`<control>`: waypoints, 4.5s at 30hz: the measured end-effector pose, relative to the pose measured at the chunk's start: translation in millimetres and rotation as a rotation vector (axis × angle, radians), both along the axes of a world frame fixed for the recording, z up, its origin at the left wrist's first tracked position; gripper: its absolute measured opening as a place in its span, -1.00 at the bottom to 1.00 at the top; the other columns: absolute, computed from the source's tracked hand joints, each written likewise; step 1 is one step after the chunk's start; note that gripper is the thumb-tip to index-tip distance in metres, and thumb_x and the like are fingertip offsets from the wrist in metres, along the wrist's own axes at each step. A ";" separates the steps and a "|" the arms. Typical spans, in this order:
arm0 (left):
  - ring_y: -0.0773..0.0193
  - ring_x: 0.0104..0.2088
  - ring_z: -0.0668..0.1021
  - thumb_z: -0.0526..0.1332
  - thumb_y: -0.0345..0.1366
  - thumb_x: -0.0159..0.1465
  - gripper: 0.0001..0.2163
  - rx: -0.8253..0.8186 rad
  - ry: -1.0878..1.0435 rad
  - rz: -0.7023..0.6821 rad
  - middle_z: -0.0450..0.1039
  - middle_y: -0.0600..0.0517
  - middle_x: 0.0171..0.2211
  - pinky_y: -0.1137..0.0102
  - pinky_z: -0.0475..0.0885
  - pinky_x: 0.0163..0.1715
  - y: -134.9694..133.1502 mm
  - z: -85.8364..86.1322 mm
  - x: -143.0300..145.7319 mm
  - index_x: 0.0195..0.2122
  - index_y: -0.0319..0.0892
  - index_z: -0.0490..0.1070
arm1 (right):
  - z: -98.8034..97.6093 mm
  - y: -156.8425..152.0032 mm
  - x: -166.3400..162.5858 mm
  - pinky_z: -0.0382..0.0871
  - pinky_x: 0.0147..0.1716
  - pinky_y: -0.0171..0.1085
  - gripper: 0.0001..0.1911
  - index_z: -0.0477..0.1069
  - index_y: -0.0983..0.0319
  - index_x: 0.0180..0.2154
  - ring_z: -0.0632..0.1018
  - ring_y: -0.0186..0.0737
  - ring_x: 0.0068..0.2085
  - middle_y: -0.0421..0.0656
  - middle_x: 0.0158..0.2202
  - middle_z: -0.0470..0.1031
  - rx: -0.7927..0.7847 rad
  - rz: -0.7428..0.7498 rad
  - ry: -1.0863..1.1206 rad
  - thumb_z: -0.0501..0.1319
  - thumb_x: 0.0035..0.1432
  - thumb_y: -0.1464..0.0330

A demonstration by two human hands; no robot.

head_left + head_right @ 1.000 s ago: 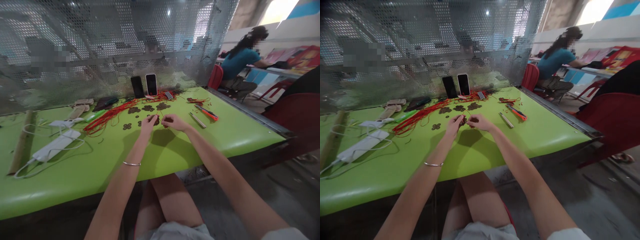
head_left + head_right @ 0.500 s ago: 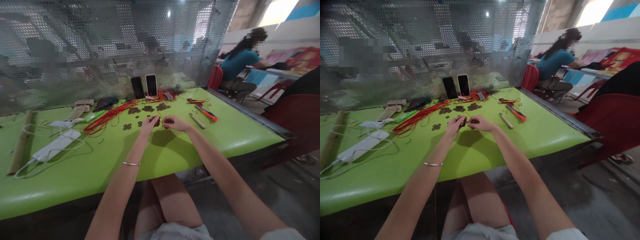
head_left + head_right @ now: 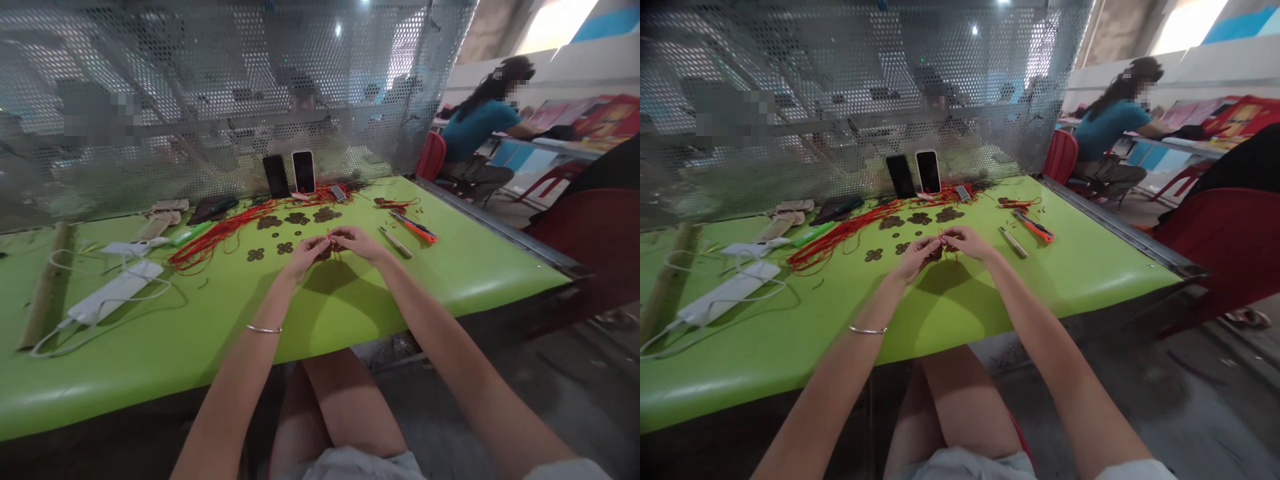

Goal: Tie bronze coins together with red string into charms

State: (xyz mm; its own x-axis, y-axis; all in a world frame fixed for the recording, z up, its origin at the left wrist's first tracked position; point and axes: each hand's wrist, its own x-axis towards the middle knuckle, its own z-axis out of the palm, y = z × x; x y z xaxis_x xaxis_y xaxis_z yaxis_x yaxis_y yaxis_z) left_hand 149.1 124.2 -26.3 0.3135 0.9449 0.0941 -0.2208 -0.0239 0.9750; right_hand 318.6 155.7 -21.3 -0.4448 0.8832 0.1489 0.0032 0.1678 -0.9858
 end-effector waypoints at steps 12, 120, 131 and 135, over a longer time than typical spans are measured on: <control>0.44 -0.46 0.41 0.36 -0.16 0.02 -0.76 0.008 0.025 -0.012 0.44 0.05 -0.46 0.47 0.32 -0.39 2.1 -4.1 -1.8 -0.33 -0.18 0.55 | -0.1 -0.8 -0.3 0.41 -0.25 -0.27 -0.76 0.41 0.25 -0.37 0.47 -0.36 -0.38 -0.20 -0.42 0.45 -0.012 0.038 -0.028 0.31 -0.02 0.22; 0.37 -0.50 0.41 0.34 -0.09 0.03 -0.71 0.103 0.283 0.231 0.45 0.02 -0.52 0.42 0.30 -0.45 6.5 -12.9 -9.2 -0.34 -0.21 0.54 | -19.8 10.0 -7.9 0.43 -0.22 -0.28 -0.77 0.44 0.25 -0.33 0.50 -0.35 -0.34 -0.15 -0.36 0.51 -0.056 0.003 -0.003 0.32 0.00 0.24; 0.37 -0.48 0.47 0.37 -0.09 -0.03 -0.68 0.067 0.213 0.216 0.49 0.03 -0.49 0.39 0.41 -0.36 6.7 -14.4 -8.5 -0.34 -0.21 0.52 | -20.2 11.6 -3.1 0.39 -0.24 -0.28 -0.64 0.44 0.26 -0.40 0.47 -0.34 -0.35 -0.20 -0.42 0.45 -0.010 0.132 0.004 0.38 -0.14 0.13; 0.35 -0.48 0.49 0.40 -0.08 -0.08 -0.65 0.048 0.192 0.218 0.51 0.01 -0.47 0.37 0.44 -0.36 9.7 -17.5 -8.5 -0.35 -0.22 0.53 | -22.3 13.8 -1.7 0.37 -0.25 -0.28 -0.64 0.44 0.25 -0.40 0.46 -0.35 -0.36 -0.21 -0.43 0.44 0.023 0.146 -0.005 0.37 -0.12 0.11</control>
